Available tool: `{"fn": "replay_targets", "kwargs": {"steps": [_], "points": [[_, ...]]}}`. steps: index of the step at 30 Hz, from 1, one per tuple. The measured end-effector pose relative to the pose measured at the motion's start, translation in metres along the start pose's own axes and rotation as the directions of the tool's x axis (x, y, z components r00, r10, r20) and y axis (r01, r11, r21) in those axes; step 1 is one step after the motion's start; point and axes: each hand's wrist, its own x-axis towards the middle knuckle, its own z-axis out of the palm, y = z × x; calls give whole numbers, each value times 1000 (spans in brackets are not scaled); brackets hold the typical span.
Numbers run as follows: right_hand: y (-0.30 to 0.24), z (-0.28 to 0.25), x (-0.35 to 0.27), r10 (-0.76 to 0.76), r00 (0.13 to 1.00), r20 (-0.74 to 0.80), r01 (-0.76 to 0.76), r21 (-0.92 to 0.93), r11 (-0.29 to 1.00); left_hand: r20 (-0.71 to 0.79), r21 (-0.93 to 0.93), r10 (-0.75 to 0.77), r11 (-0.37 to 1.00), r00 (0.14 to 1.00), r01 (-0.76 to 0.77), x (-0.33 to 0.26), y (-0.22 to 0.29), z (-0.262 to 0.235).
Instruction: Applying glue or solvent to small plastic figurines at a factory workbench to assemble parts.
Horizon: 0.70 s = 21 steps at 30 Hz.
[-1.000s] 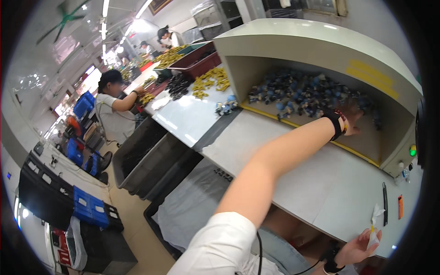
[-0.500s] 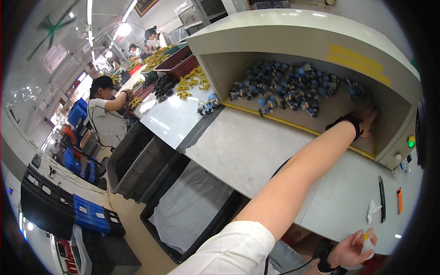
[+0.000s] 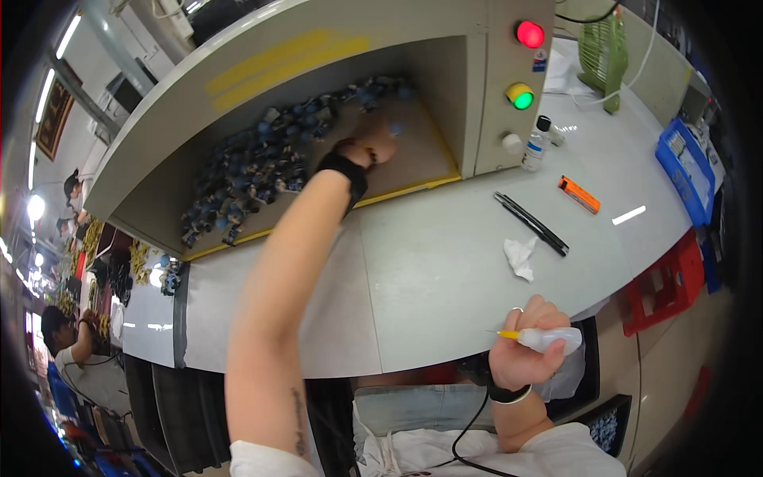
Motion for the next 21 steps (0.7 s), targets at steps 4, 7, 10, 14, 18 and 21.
{"fn": "replay_targets", "kwargs": {"steps": [4, 7, 10, 14, 18, 21], "points": [[-1, 0, 1, 34, 999, 34, -34, 18, 999, 347, -26, -11, 999, 938, 21, -31, 3, -42], [-3, -4, 0, 10, 997, 76, -12, 19, 1000, 211, 17, -61, 998, 976, 59, -75, 37, -69], [-1, -8, -1, 39, 991, 129, -40, 2, 999, 230, -177, -125, 970, 965, 168, -114, 69, -92], [-5, -13, 0, 81, 983, 163, -76, -36, 996, 285, -849, -128, 427, 950, 312, -188, 119, -117], [-6, -7, 1, 120, 963, 243, -104, -80, 991, 584, -766, 35, -309, 811, 564, -268, 156, -135], [-2, -7, -1, 108, 964, 244, -86, -102, 991, 597, -761, 51, -281, 801, 585, -299, 165, -121]]}}
